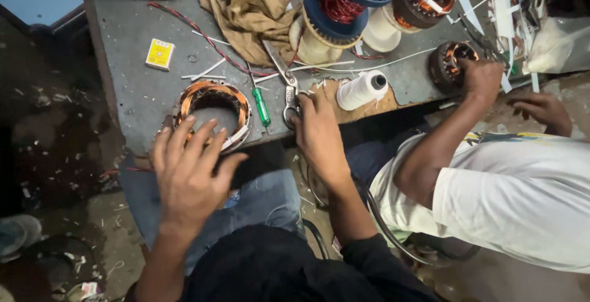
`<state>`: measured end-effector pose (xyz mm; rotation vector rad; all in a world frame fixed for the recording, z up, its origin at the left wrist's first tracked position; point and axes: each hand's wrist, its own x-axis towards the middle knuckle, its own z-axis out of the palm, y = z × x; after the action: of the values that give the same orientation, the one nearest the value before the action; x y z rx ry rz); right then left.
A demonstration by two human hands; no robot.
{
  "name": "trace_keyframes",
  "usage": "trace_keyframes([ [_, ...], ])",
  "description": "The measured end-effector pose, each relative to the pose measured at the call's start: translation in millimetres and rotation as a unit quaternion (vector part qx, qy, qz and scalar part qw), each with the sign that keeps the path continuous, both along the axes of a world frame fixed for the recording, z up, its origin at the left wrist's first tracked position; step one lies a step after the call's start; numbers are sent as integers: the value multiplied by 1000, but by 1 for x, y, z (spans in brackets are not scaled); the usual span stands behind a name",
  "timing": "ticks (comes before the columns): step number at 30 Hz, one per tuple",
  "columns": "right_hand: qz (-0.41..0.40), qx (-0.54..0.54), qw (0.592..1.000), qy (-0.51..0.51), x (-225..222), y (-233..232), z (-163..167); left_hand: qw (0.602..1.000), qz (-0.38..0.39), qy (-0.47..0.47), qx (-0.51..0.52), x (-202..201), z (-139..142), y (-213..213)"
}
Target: The person works on a copper-wound stator, stripping wire ends, inserting white plastic sleeves, and twisting connections by hand. A second person works on a similar component nearby. The camera wearer handles wires and sleeves repeatedly while seated at a cluttered workbench.
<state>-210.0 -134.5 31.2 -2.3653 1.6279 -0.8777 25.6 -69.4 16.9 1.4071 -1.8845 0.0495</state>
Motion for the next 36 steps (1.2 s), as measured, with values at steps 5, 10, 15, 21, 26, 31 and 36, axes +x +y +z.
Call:
trace_keyframes([
  [5, 10, 21, 999, 44, -7, -22, -6, 999, 27, 15, -41, -18, -2, -9],
  [10, -20, 21, 996, 86, -33, -18, 6, 990, -4, 142, 21, -8, 3, -12],
  [15, -88, -13, 992, 91, -51, 12, 12, 987, -30, 145, 58, 16, 9, -19],
  [21, 88, 91, 991, 35, -69, 27, 30, 984, -90, 137, 76, 30, 17, -38],
  [26, 176, 111, 976, 68, -58, 23, 30, 987, -113, 94, 59, 26, 23, -45],
  [31, 205, 79, 972, 84, -50, 20, 20, 988, -132, 62, 47, 21, 31, -50],
  [36, 74, 106, 991, -41, -61, 26, 10, 987, -147, 56, 35, 2, 53, -91],
])
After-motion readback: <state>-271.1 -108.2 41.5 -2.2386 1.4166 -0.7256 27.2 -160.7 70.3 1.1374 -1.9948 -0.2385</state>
